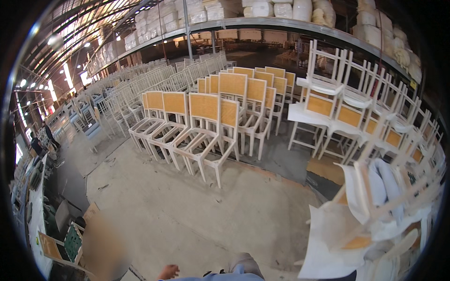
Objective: The person attaches green straps to the underside of a white chair seat using a staple gun. They position each strap, staple it in place, and trim excess material with scissors.
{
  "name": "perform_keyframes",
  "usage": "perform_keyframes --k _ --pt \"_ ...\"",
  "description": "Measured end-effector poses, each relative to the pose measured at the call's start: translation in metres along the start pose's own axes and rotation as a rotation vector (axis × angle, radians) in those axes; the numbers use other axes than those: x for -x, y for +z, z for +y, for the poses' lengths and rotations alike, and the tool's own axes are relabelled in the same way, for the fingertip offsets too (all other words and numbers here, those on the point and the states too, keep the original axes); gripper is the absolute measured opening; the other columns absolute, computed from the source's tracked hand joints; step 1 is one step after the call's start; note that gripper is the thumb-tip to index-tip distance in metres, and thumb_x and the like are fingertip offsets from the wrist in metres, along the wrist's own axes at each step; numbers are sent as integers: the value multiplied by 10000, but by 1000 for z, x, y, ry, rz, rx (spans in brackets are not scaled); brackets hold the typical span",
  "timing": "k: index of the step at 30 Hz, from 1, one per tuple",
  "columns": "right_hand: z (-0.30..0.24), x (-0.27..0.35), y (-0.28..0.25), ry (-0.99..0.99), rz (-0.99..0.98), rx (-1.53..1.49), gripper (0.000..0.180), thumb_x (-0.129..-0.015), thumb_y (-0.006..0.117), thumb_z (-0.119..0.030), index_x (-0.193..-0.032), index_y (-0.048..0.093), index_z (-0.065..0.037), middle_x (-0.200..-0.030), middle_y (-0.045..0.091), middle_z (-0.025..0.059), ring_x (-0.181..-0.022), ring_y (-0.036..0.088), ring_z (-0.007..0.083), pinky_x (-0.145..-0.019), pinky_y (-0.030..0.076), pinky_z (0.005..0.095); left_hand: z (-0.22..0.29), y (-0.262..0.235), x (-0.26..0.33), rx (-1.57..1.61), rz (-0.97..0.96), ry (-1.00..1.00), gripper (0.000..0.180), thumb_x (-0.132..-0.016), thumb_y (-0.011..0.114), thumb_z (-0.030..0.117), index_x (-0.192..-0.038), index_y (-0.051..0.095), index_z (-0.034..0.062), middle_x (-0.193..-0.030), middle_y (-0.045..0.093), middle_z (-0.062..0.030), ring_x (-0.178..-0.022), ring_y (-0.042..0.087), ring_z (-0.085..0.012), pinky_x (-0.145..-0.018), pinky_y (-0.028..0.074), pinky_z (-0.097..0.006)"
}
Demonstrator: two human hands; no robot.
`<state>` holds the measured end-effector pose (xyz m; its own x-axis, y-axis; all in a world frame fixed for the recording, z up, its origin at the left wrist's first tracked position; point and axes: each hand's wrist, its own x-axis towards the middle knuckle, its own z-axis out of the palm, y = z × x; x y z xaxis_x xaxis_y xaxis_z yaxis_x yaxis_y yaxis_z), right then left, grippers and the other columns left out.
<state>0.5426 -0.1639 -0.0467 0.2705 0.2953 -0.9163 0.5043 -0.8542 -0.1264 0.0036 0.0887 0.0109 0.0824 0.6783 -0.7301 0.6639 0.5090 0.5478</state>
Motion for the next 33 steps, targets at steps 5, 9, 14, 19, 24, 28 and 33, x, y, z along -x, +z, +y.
perform_keyframes --k 5,9,14,19,24,28,33 --pt "-84 -21 -49 168 -90 -122 453 -953 615 -382 -1243 631 -34 -1085 662 135 -963 616 245 -822 492 401 128 -91 -106 403 249 142 451 -905 587 261 -1255 620 -22 -993 728 -130 -824 709 -246 -707 562 -352" --pt "-187 -77 -151 151 0 -189 503 -950 614 -404 -1294 607 -37 -1184 646 151 -1065 609 266 -896 483 420 196 -123 -192 399 178 -131 430 -951 549 237 -1300 583 -11 -1058 722 -144 -918 707 -262 -716 557 -359" --pt "-375 -145 -385 -245 645 -235 569 -945 613 -431 -1357 577 -41 -1307 626 171 -1194 599 292 -989 471 443 248 -144 -290 257 -219 -160 516 -970 570 238 -1411 482 -14 -1157 698 -183 -1087 660 -383 -843 570 -486" --pt "-679 -97 -597 -899 663 -211 414 -1005 573 -267 -1332 568 -13 -907 660 37 -806 609 130 -754 497 311 290 -176 -356 741 -57 -352 479 -992 555 383 -1376 488 103 -1186 681 -107 -940 700 -320 -777 525 -470" --pt "-922 -97 -670 -1074 450 -201 403 -1014 563 -237 -1339 564 1 -1069 680 73 -911 635 152 -844 504 309 343 -242 -468 816 125 -344 481 -966 582 420 -1321 547 97 -1144 685 -106 -884 699 -289 -694 521 -435" --pt "-1061 -145 -735 -1131 756 -15 500 -1002 589 -324 -1390 524 -14 -1107 672 146 -993 628 239 -900 486 359 422 -282 -577 806 90 -288 542 -916 620 443 -1299 568 63 -1091 687 -113 -834 675 -261 -654 495 -392" --pt "-1192 -225 -763 -914 1054 460 565 -981 589 -409 -1371 527 -5 -1104 653 189 -986 632 290 -905 481 376 490 -305 -678 708 20 -341 712 -905 641 472 -1453 420 75 -1313 579 -160 -1096 612 -321 -808 518 -455"
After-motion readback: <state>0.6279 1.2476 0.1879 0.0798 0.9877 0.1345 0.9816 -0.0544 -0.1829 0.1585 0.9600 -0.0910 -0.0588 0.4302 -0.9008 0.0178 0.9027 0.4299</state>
